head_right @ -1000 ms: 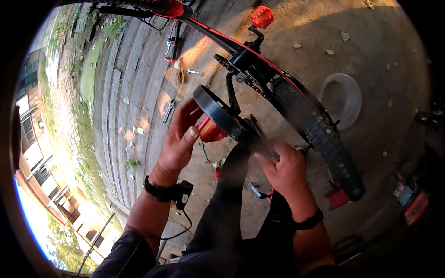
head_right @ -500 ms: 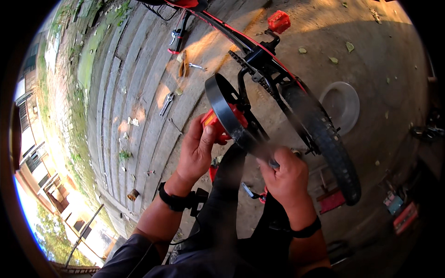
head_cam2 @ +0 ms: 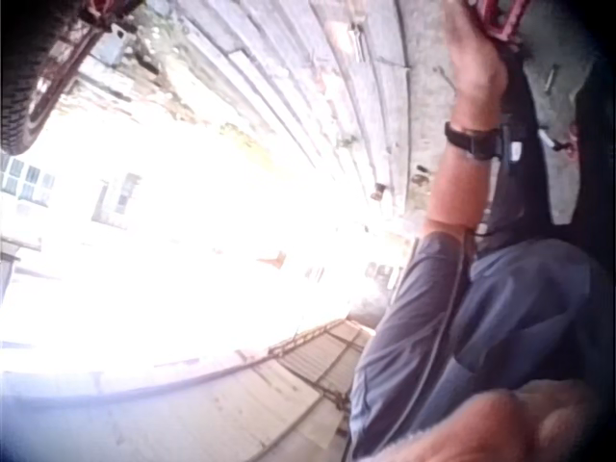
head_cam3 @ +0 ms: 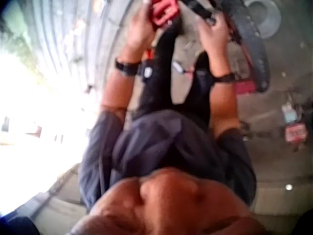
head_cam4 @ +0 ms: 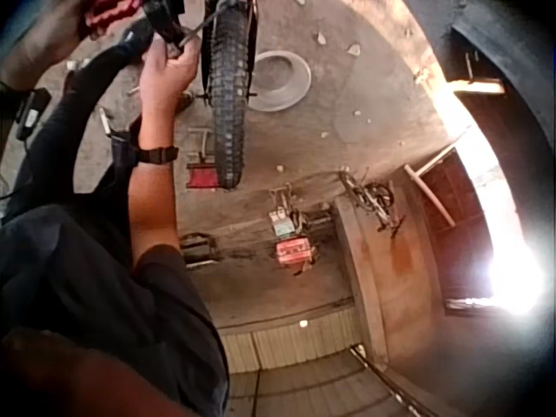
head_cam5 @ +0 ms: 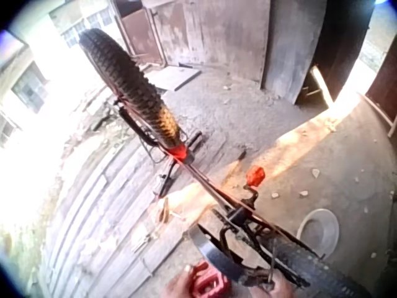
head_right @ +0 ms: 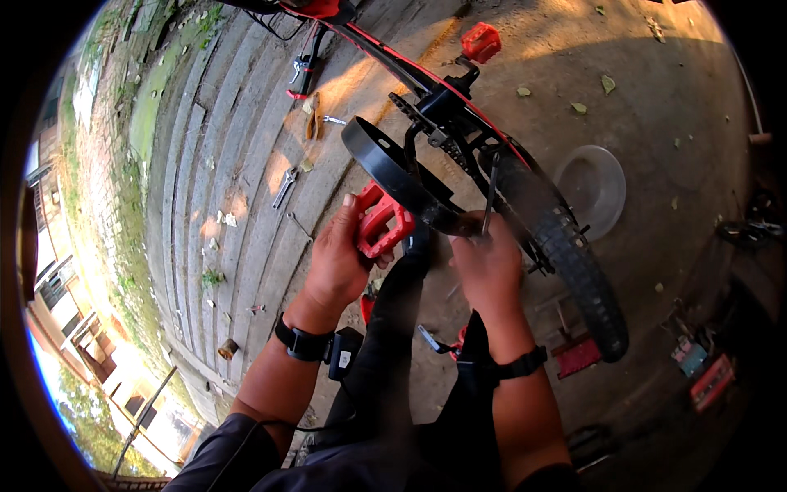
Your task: The person uses a screwdriver to remove training wheels from a bicycle, then uses a wrench to remove a pedal. The person places the removed parts on the ground and continues to work on the bicycle.
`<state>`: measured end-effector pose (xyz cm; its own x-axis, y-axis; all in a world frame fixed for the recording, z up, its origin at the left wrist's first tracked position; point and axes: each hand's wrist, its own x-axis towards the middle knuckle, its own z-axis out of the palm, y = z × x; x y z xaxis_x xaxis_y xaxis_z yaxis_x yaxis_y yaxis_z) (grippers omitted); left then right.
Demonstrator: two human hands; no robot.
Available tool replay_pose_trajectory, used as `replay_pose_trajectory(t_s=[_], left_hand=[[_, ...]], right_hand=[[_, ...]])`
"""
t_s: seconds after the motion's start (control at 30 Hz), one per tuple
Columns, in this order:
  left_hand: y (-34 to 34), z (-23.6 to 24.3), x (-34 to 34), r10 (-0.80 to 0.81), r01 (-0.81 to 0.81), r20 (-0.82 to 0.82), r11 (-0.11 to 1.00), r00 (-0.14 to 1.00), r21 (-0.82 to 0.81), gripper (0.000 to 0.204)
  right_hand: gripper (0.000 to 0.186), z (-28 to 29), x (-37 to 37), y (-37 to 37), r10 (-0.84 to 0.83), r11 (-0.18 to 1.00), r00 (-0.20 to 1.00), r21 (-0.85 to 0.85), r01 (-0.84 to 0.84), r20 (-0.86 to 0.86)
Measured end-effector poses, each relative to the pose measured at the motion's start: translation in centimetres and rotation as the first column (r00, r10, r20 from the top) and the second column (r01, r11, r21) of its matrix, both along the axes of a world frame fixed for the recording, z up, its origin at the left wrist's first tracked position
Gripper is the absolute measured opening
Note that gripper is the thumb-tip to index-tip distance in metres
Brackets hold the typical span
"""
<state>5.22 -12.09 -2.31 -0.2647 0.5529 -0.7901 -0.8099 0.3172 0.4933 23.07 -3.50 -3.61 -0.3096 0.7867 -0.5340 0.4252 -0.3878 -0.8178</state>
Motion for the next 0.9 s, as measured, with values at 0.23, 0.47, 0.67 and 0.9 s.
replay_pose_trajectory(t_s=[0.23,0.47,0.67,0.9], left_hand=[[-0.2,-0.2,0.5,-0.035,0.035,-0.02,0.999,0.999,0.0,0.052],[-0.3,-0.5,0.7,-0.005,0.006,-0.023,1.0,1.0,0.028,0.05],[-0.2,-0.4,1.2,-0.022,0.021,-0.051,1.0,0.998,-0.008,0.048],[-0.2,-0.3,1.2,-0.01,0.008,-0.065,1.0,0.998,-0.023,0.047]], right_hand=[[0.026,-3.5,-0.6,0.2,-0.108,0.982,0.966,-0.175,0.068,-0.236],[0.026,-1.9,0.2,0.2,-0.091,0.965,0.962,-0.26,0.021,-0.257],[0.019,-4.5,-0.3,0.5,-0.117,0.971,0.943,-0.234,0.043,-0.312],[0.028,-7.4,0.0,-0.4,-0.183,0.95,0.949,-0.296,0.103,-0.257]])
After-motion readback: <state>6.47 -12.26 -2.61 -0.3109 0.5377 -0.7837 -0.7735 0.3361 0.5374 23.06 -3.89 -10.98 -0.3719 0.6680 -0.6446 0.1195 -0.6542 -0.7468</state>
